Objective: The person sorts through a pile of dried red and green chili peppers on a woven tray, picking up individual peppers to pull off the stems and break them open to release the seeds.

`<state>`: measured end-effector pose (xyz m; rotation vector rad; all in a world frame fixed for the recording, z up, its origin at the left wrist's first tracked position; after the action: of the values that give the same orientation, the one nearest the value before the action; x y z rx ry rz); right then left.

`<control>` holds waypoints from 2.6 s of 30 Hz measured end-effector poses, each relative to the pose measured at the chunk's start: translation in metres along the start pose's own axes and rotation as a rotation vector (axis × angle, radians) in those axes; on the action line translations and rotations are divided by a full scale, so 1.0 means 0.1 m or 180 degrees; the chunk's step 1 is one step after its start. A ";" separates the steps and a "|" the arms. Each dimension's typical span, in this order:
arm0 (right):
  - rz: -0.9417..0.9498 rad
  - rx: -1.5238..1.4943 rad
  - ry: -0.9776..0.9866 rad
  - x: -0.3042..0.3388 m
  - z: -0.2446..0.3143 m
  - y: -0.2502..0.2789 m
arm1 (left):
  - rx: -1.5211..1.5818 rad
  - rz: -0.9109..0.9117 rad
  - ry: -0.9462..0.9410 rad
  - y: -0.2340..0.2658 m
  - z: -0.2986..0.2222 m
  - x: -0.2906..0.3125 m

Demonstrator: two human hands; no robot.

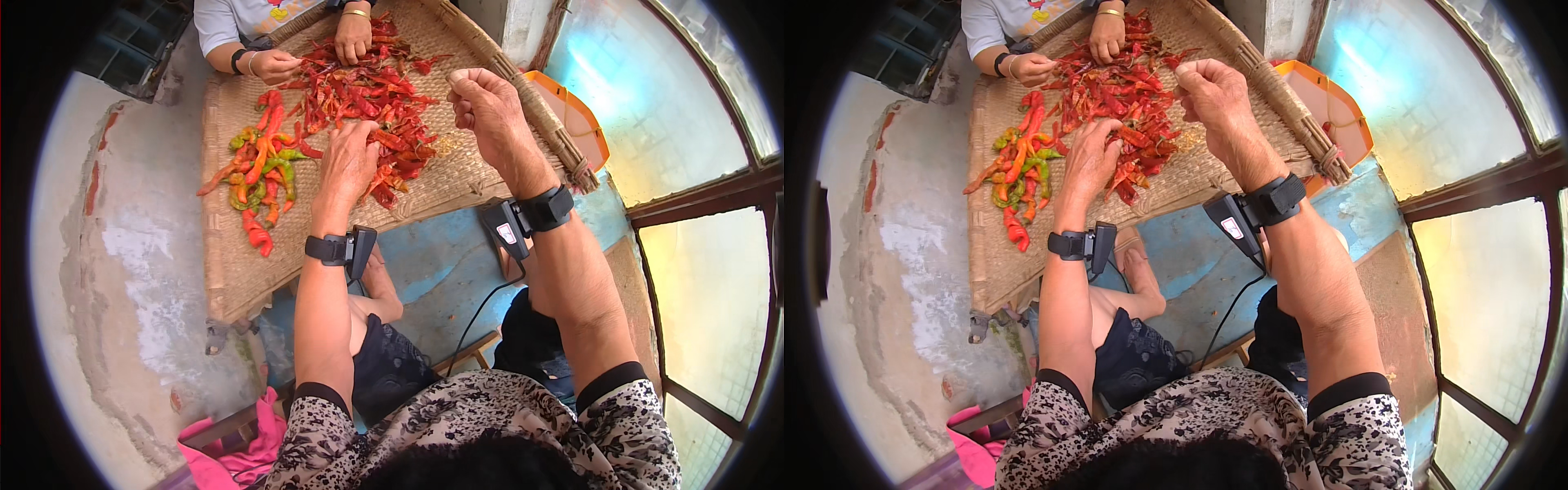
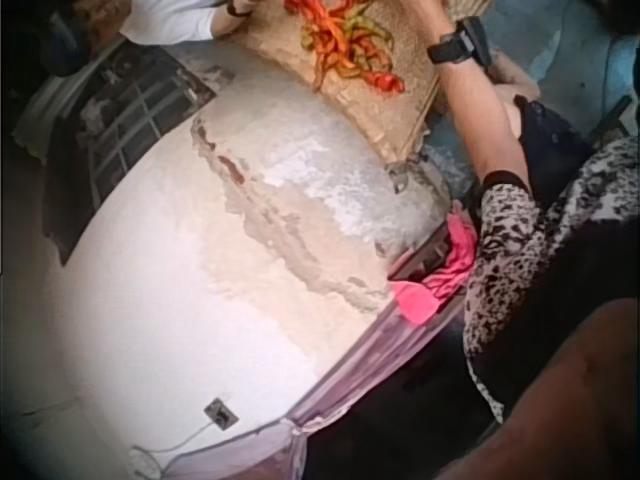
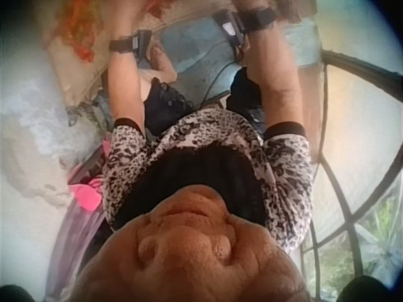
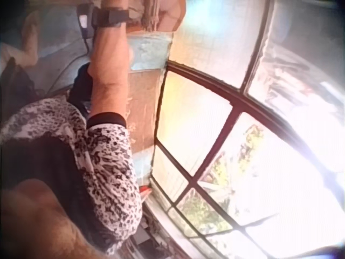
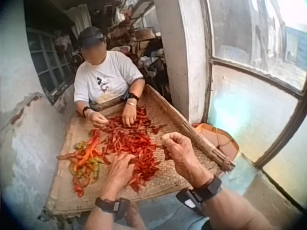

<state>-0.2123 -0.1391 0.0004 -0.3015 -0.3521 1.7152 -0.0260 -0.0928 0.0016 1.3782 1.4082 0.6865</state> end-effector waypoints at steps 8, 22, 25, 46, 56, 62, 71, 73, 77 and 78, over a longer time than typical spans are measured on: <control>-0.0156 -0.0057 0.0157 0.05 0.15 -0.01 | -0.0918 0.0103 0.0439 -0.37 -0.22 -0.39; -0.0080 0.0558 0.0392 -0.02 0.32 0.05 | 0.0152 0.0064 0.1078 -0.19 0.13 -0.43; 0.0056 0.0630 0.0332 -0.02 0.27 -0.07 | 0.1290 -0.0350 0.0937 0.00 0.26 -0.30; 0.0366 0.1057 -0.0720 -0.23 -0.61 -0.51 | 0.2829 -0.0524 0.1209 0.15 0.68 0.04; 0.0380 0.0775 -0.0515 -0.20 -0.21 -0.01 | 0.2627 -0.0245 0.1197 0.04 0.57 0.00; -0.0282 -0.0358 -0.0787 -0.33 -0.23 0.36 | 0.2385 -0.0147 0.1061 -0.06 0.55 -0.12; -0.1006 -0.1650 -0.0445 -0.33 -0.16 0.69 | 0.2967 -0.0069 0.1082 -0.13 0.45 -0.17; -0.0434 -0.0807 -0.0766 -0.28 -0.23 0.34 | 0.3016 0.0037 0.1116 -0.14 0.41 -0.15; 0.0364 0.0469 -0.1059 -0.10 -0.52 -0.25 | 0.3111 0.0223 0.0784 -0.12 0.20 -0.17; 0.0434 0.0484 -0.1136 -0.06 -0.57 -0.33 | 0.3220 0.0377 0.0685 -0.13 0.14 -0.15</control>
<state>-0.1590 -0.1363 -0.0385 0.0972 -0.4661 1.9202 -0.0208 -0.1130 -0.0110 2.2135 1.9765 0.1549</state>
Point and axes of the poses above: each hand's wrist, its own x-axis away from the middle knuckle, its own y-axis out of the back of the hand, z = x × y, the point moved 9 cm from there along -x, towards the middle knuckle, and after that the axes turned 1 degree about -y, right-handed, at the moved point
